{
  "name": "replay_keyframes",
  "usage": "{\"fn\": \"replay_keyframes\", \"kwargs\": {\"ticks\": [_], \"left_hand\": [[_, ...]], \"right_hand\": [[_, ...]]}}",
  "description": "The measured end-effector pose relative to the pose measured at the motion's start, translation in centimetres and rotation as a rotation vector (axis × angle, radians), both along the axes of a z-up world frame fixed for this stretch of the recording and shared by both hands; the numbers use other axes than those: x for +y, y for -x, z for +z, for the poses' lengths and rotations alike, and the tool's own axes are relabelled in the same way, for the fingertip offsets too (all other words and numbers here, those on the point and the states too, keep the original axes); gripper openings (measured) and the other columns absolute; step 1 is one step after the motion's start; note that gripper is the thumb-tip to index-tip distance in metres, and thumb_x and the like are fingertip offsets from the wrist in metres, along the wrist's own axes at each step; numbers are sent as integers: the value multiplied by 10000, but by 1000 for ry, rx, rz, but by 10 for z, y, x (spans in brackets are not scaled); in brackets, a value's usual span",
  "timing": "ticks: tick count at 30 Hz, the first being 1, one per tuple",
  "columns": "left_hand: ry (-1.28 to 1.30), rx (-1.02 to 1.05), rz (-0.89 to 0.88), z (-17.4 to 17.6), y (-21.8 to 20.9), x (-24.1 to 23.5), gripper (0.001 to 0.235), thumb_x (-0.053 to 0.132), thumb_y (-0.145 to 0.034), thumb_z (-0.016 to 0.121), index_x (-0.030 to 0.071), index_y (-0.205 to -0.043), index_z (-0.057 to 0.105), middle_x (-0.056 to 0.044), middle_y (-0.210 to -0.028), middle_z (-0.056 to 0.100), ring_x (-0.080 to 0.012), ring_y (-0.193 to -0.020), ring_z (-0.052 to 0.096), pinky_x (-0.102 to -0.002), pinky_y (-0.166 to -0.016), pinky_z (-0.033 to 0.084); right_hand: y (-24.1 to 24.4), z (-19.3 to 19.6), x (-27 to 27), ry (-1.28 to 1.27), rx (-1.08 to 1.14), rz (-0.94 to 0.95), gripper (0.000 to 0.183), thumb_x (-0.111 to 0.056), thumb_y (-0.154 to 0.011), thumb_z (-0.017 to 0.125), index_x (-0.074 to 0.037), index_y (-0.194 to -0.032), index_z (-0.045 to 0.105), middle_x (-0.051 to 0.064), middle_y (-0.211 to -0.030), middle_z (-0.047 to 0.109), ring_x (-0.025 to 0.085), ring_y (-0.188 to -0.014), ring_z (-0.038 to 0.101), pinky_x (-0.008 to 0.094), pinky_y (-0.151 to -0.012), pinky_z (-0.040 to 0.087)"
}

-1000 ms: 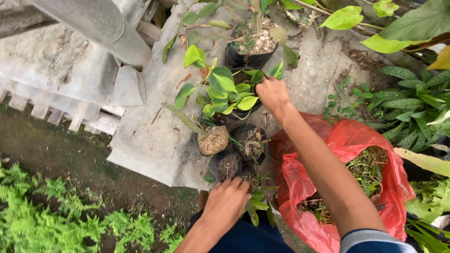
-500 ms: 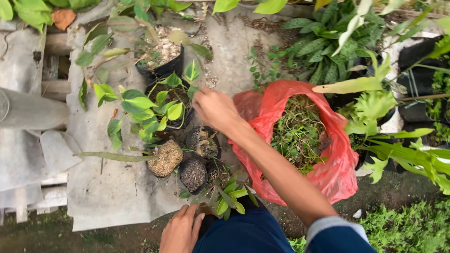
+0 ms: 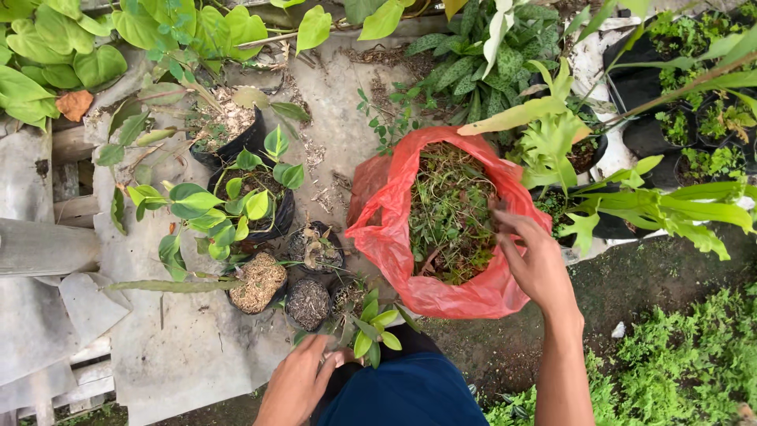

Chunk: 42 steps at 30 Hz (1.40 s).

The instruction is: The person removes weeds from several potted plants on a concrete ledge, placing the pulled weeds into a red plastic bag. The person handles multiple pots, including a staghorn fern, and continues weeding by hand throughout the clip.

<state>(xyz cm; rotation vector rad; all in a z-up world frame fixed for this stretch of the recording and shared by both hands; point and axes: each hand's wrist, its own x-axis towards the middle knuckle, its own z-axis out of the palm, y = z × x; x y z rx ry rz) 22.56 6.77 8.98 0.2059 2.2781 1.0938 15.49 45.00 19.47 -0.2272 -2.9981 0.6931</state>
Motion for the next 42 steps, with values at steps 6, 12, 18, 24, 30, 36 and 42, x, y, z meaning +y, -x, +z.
{"fn": "replay_keyframes", "kwargs": {"ticks": [6, 12, 18, 24, 30, 36, 42], "left_hand": [[139, 187, 240, 16, 66, 65, 542, 534, -872, 713, -3, -918, 659, -216, -964, 715, -430, -847, 709, -525, -744, 566], [204, 314, 114, -8, 148, 155, 673, 559, -865, 712, -89, -1006, 595, -272, -990, 671, -428, -810, 729, -506, -659, 602], [-132, 465, 105, -24, 127, 150, 173, 65, -880, 596, -68, -990, 584, -271, -946, 659, -442, -812, 704, -517, -687, 593], [-96, 191, -72, 2, 108, 123, 253, 140, -902, 613, -61, -1054, 599, -255, -995, 667, -425, -851, 703, -513, -720, 581], [81, 23, -324, 40, 151, 124, 558, 510, -987, 643, -37, -894, 696, -243, -904, 698, -401, -808, 706, -498, -717, 558], [-94, 266, -118, 36, 150, 134, 460, 426, -961, 690, -10, -814, 689, -222, -780, 689, -419, -693, 697, -518, -607, 562], [-200, 109, -122, -68, 78, 111, 386, 378, -925, 725, 17, -1049, 666, -199, -781, 688, -375, -696, 729, -496, -599, 576]], "right_hand": [[-28, -26, 26, -390, 81, -203, 570, -293, -818, 795, -95, -1333, 652, 212, -1291, 673, 387, -1073, 679, 468, -898, 554], [-27, -59, 60, -300, -63, -373, 571, -240, -865, 734, -74, -1397, 607, 222, -979, 731, 413, -886, 702, 503, -746, 548], [-31, -31, 124, -26, -477, -430, 426, -203, -855, 734, -130, -1273, 688, 141, -895, 783, 278, -741, 781, 410, -722, 615], [-12, 9, 116, -186, -602, -397, 476, -233, -802, 838, -149, -1253, 708, 136, -931, 836, 283, -857, 816, 404, -797, 623], [119, 39, 50, -151, -256, -91, 351, -297, -932, 677, -115, -1224, 745, 163, -1038, 770, 300, -868, 779, 412, -784, 580], [337, -157, 16, -94, -375, 84, 260, -309, -937, 665, -166, -1084, 825, 157, -1028, 767, 336, -912, 734, 458, -879, 572], [374, -334, 13, -236, -485, -175, 243, -148, -835, 757, -95, -1073, 754, 202, -1157, 721, 408, -1058, 698, 486, -885, 579]]}}
